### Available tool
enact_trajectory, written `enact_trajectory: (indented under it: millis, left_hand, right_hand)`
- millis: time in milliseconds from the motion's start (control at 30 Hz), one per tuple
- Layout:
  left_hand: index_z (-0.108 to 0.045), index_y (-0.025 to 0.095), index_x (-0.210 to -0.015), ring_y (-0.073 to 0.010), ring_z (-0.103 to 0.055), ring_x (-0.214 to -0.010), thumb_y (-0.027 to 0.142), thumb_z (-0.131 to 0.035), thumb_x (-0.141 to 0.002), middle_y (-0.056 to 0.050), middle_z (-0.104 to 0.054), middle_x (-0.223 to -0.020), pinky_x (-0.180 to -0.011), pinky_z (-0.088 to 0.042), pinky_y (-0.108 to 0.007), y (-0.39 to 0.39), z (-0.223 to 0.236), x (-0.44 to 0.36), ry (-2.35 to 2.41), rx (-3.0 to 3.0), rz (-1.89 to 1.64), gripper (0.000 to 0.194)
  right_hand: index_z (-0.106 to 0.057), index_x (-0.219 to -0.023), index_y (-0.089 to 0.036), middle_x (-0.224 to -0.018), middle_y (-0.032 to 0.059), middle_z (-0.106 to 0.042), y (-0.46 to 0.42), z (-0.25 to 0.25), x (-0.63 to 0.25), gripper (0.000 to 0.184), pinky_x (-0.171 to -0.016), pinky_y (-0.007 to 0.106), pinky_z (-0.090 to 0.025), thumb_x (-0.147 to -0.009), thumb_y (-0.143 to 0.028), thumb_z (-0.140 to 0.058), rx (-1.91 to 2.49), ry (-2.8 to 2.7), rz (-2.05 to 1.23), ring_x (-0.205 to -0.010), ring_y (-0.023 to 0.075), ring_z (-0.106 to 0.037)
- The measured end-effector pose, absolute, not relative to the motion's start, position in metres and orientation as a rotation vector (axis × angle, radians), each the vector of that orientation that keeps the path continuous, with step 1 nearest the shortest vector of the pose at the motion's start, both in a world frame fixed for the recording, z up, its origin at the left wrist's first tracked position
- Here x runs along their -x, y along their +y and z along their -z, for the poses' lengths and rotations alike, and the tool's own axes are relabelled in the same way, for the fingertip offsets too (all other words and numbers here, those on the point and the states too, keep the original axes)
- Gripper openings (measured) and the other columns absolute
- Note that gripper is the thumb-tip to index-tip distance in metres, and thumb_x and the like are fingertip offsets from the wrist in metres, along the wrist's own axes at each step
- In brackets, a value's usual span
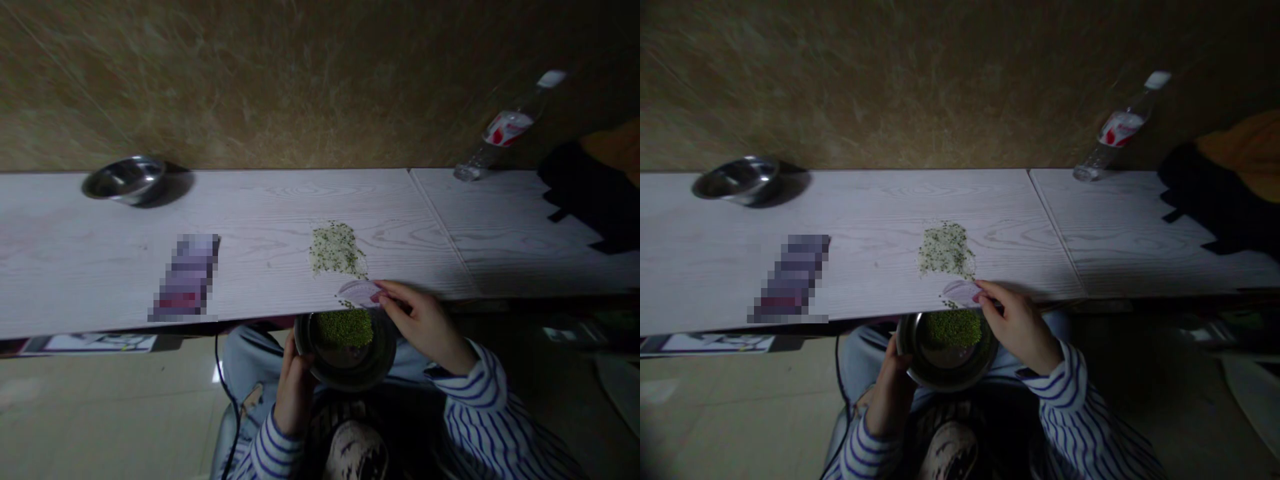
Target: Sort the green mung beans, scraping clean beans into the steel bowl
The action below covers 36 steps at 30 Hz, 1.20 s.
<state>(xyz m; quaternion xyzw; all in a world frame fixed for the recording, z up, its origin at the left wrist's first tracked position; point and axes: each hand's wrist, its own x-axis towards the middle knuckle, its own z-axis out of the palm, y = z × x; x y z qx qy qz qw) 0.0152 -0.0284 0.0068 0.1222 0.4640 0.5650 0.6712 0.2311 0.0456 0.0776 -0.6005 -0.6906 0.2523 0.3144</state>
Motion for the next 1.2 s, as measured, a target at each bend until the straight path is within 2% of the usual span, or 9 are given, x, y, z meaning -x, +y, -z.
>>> enact_trajectory:
  millis: [333,600,733,867,933,1067,1200]
  left_hand:
    - [-0.061,0.029,-0.136,-0.0342,-0.061,-0.119,0.028,-0.067,-0.076,-0.007,-0.072,-0.122,-0.099,-0.049,-0.046,-0.030,-0.004,-0.006,1.068,-0.242,-1.270,0.060]
    - [-0.070,0.026,-0.124,-0.0348,-0.057,-0.124,0.034,-0.069,-0.073,-0.007,-0.073,-0.120,-0.102,-0.045,-0.045,-0.035,0.008,0.012,1.159,-0.333,-1.361,0.051]
    - [-0.071,0.024,-0.121,-0.0378,-0.056,-0.125,0.038,-0.070,-0.070,-0.009,-0.072,-0.123,-0.106,-0.043,-0.050,-0.041,0.015,0.026,1.159,-0.336,-1.393,0.054]
    - [-0.072,0.028,-0.118,-0.0374,-0.056,-0.126,0.040,-0.070,-0.071,-0.008,-0.072,-0.123,-0.106,-0.043,-0.049,-0.046,0.017,0.034,1.154,-0.288,-1.413,0.049]
    - [-0.073,0.026,-0.113,-0.0380,-0.058,-0.123,0.041,-0.073,-0.067,-0.008,-0.073,-0.119,-0.104,-0.045,-0.050,-0.046,0.018,0.030,1.181,-0.295,-1.414,0.048]
    - [-0.072,0.025,-0.113,-0.0342,-0.060,-0.117,0.033,-0.068,-0.068,-0.008,-0.074,-0.113,-0.102,-0.044,-0.049,-0.045,0.020,0.016,1.135,-0.312,-1.379,0.046]
    - [-0.072,0.026,-0.115,-0.0303,-0.061,-0.116,0.033,-0.068,-0.070,-0.005,-0.074,-0.113,-0.103,-0.044,-0.045,-0.046,0.024,0.008,1.154,-0.282,-1.423,0.046]
  right_hand:
    - [-0.073,-0.120,-0.018,-0.110,0.0104,-0.079,0.063,-0.071,-0.220,0.034,-0.085,0.038,-0.063,-0.094,-0.027,-0.053,1.543,-1.847,-0.711,-0.094,0.0232,-0.077]
    - [-0.076,-0.114,-0.021,-0.109,0.0074,-0.080,0.057,-0.086,-0.213,0.030,-0.087,0.035,-0.062,-0.092,-0.026,-0.057,1.434,-1.948,-0.868,-0.096,0.0217,-0.077]
    - [-0.074,-0.116,-0.018,-0.104,0.0085,-0.081,0.055,-0.085,-0.224,0.032,-0.084,0.035,-0.063,-0.092,-0.029,-0.056,1.477,-1.881,-0.831,-0.092,0.0221,-0.077]
    - [-0.075,-0.115,-0.019,-0.102,0.0083,-0.081,0.052,-0.087,-0.234,0.032,-0.087,0.037,-0.063,-0.090,-0.031,-0.058,1.518,-1.795,-0.779,-0.094,0.0233,-0.077]
    - [-0.075,-0.114,-0.020,-0.100,0.0079,-0.081,0.050,-0.089,-0.236,0.031,-0.087,0.037,-0.063,-0.090,-0.032,-0.059,1.526,-1.771,-0.778,-0.093,0.0235,-0.077]
    - [-0.074,-0.115,-0.020,-0.096,0.0085,-0.082,0.046,-0.091,-0.241,0.033,-0.083,0.038,-0.064,-0.090,-0.034,-0.059,1.533,-1.734,-0.779,-0.090,0.0237,-0.078]
    - [-0.074,-0.114,-0.020,-0.096,0.0086,-0.082,0.044,-0.091,-0.249,0.032,-0.085,0.040,-0.064,-0.089,-0.036,-0.061,1.569,-1.660,-0.765,-0.088,0.0241,-0.078]
